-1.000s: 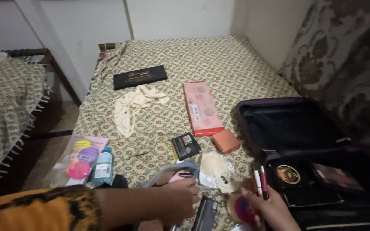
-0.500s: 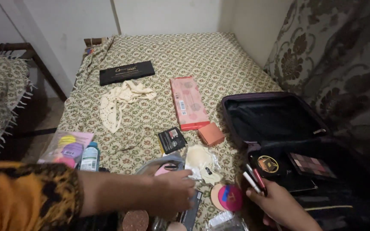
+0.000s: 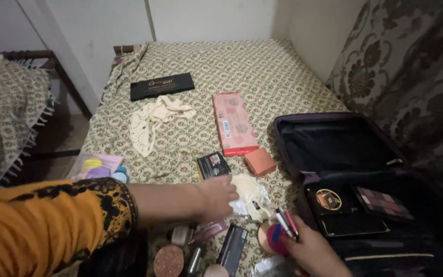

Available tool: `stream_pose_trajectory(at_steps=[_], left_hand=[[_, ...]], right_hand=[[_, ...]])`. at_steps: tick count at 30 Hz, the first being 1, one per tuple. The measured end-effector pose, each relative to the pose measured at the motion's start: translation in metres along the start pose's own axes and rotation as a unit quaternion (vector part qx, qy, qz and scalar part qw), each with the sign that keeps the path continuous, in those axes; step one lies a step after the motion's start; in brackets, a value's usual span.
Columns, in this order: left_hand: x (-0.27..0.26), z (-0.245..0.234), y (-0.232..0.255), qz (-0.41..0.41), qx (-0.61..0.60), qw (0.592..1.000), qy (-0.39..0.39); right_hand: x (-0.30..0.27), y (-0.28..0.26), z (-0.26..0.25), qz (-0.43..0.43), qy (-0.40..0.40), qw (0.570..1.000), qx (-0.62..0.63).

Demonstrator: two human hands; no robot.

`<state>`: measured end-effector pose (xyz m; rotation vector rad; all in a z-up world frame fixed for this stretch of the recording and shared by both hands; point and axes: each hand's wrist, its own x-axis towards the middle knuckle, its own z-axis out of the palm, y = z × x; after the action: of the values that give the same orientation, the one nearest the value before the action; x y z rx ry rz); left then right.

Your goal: Organizing and sorting various makeup products and tools and placing them into a makeup case on a bed.

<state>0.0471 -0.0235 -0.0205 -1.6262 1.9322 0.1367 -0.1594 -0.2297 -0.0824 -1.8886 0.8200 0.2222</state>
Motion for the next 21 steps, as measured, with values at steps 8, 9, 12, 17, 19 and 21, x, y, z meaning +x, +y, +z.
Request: stream_pose_trajectory(at_steps=[8,9,12,17,19,21], left_hand=[[0.019,0.007,-0.014,-0.076,-0.174,0.981,0.043],[0.024,0.008,-0.011,-0.076,-0.201,0.975,0.061],[0.038,0.003,0.006,-0.077,-0.215,0.973,0.043],[0.051,0.013,0.004,-0.094,-0.240,0.964,0.060],[0.040,0.006,-0.012,-0.112,-0.270,0.952,0.089],[0.028,-0.002,-0.036,-0.216,-0.337,0.888,0.226]], right_hand=[[0.093,0.078,0.042,0.011,-0.029,0.984,0.174],[0.108,0.091,0.048,0.010,-0.047,0.968,0.248],[0.132,0.101,0.045,-0.014,-0.066,0.970,0.232],[0.120,0.084,0.029,-0.042,-0.105,0.949,0.295],[0.110,0.071,0.025,-0.020,-0.099,0.941,0.322],[0.102,0.059,0.020,-0.014,-0.023,0.962,0.270]])
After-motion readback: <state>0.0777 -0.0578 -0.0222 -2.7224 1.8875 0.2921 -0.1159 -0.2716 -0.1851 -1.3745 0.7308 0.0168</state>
